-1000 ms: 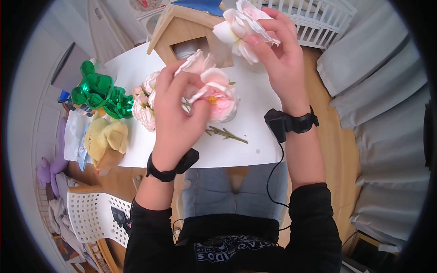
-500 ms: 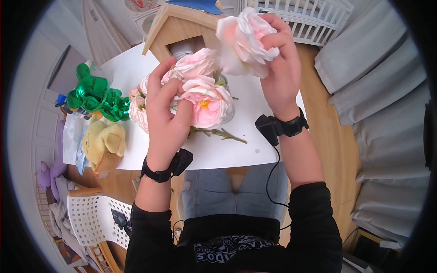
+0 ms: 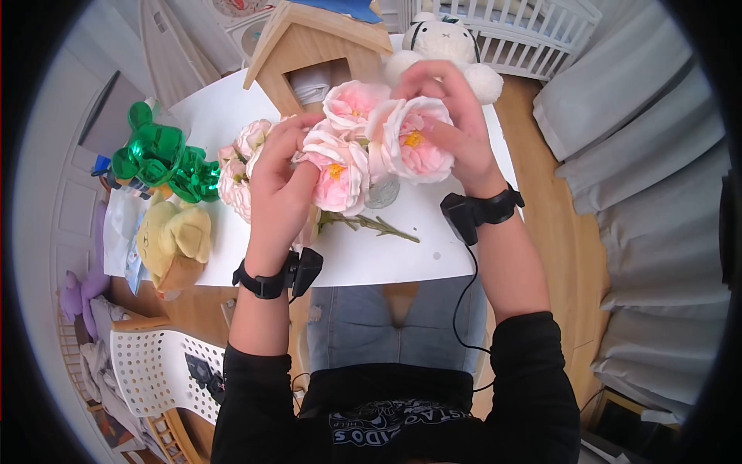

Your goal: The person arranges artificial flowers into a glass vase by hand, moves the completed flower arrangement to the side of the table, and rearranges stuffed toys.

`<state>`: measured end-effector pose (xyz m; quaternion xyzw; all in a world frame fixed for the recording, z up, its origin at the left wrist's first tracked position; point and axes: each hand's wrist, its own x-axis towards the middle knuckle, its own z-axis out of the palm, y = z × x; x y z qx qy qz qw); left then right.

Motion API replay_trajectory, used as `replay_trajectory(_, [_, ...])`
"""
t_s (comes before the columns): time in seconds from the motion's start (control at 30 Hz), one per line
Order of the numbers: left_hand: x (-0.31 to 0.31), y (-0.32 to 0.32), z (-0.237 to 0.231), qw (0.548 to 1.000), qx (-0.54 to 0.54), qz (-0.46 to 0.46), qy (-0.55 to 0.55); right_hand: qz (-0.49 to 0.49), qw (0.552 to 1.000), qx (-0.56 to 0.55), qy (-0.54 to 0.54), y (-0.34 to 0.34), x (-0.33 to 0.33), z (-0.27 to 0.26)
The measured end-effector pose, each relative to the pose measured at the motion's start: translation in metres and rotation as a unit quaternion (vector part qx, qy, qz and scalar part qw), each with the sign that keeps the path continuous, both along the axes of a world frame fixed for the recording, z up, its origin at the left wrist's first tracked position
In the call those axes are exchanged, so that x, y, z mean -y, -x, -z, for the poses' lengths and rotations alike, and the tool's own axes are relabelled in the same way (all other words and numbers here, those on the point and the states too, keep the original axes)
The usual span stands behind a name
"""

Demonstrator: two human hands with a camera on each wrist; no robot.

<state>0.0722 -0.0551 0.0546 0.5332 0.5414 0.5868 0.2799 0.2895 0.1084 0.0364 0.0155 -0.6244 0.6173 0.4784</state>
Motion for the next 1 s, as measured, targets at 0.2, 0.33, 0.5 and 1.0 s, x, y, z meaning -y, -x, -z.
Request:
replay_trajectory(0.2, [0.006,0.0,-0.001,0.99,0.122,0.037,0.067,0.002,0.982,0.085,-0.171,-0.002,-0.013,0.0])
replay_trajectory(0.33, [0.011,0.002,0.003,0.993,0.09,0.033,0.063,-0.029,0.989,0.054,-0.131,0.003,-0.014,0.007])
replay_trajectory(0.5, [0.024,-0.006,0.001,0.996,0.085,0.036,0.001,-0.014,0.988,0.142,0.054,0.006,-0.008,0.014])
replay_trajectory(1.0, [0.009,0.015,0.036,0.977,-0.134,0.133,0.095,0.118,0.945,0.299,0.066,0.002,-0.047,0.051])
